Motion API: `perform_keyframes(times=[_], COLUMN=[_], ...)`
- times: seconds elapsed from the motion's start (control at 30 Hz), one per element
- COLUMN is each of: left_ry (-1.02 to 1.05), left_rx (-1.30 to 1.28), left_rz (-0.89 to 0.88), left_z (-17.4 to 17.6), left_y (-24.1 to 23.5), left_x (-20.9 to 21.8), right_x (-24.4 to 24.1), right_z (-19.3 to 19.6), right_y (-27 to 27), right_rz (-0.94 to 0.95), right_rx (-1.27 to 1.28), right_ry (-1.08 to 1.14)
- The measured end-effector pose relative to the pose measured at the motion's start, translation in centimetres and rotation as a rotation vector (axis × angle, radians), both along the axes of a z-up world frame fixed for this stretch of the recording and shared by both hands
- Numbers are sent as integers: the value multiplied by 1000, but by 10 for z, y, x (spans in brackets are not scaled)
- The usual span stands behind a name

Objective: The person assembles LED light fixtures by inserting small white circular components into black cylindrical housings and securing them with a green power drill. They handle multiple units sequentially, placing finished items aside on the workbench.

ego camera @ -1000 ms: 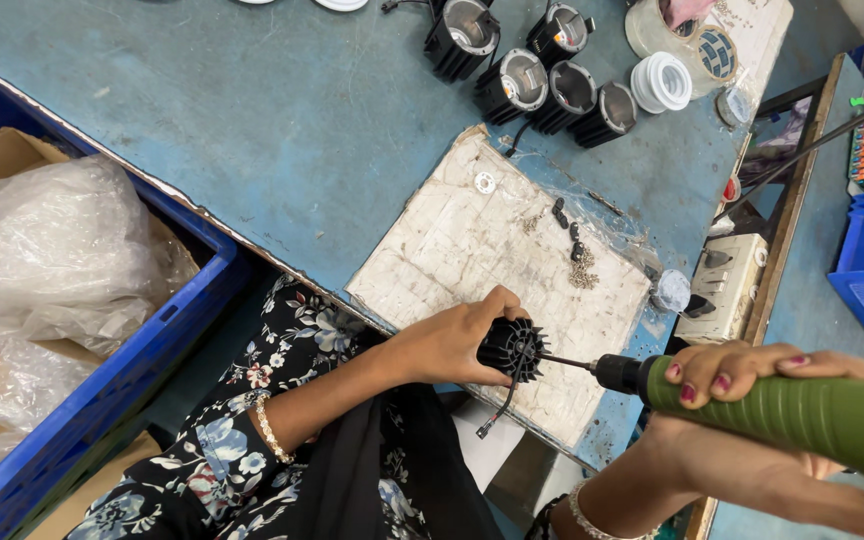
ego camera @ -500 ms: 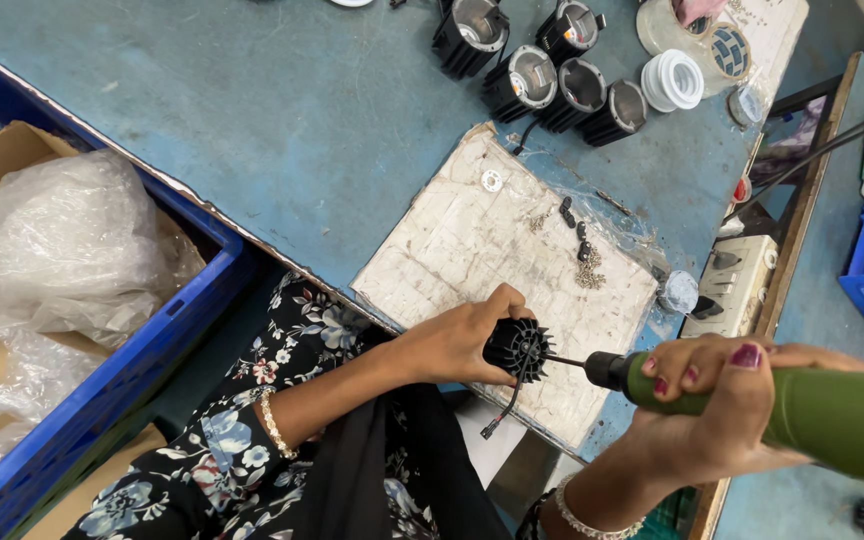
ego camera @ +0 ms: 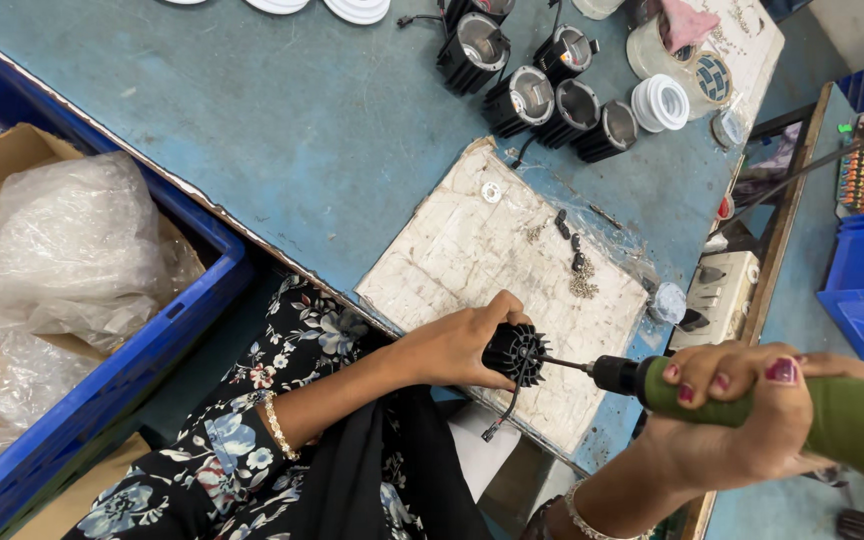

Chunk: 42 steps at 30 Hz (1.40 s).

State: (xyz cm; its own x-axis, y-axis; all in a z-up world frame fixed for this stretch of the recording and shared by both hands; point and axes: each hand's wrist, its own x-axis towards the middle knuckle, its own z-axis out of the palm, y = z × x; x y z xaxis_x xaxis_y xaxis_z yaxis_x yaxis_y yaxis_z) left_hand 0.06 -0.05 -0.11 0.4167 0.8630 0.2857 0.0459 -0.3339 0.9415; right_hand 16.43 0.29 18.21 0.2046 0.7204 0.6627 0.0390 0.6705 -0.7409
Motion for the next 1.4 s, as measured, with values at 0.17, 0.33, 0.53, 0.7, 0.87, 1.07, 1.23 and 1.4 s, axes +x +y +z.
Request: perform_keyframes(times=[0.17,0.33,0.53,0.7,0.87,1.07,1.23,1.4], left_ry=[-16,-2,43,49,-17,2,-14,-15], left_rx=[-37,-37,-17,-84,9,-55,-109,-77], left_rz=[-25,-20,-20,-35,-10,-36,-46,-29], left_z=[-2,-3,-3,-2,-3,0,-2,4], left_y=[0,1,2,0,1,2,-1,0], left_x=[-1,1,1,-2,-1,-1,-1,-2], right_x=[-10,-8,-4,1,13,7,1,-4], right_z=[0,-2,-3,-6,1,-11,-23,-17], right_y=[-1,0,1,1,7,10,11,13], right_rz=[0,-16,21,75,235,169,122,139], right_rx=[-34,-60,-47,-72,-138,-89,-33,-13], right_ry=[23,18,19,7,-44,58,38,-6])
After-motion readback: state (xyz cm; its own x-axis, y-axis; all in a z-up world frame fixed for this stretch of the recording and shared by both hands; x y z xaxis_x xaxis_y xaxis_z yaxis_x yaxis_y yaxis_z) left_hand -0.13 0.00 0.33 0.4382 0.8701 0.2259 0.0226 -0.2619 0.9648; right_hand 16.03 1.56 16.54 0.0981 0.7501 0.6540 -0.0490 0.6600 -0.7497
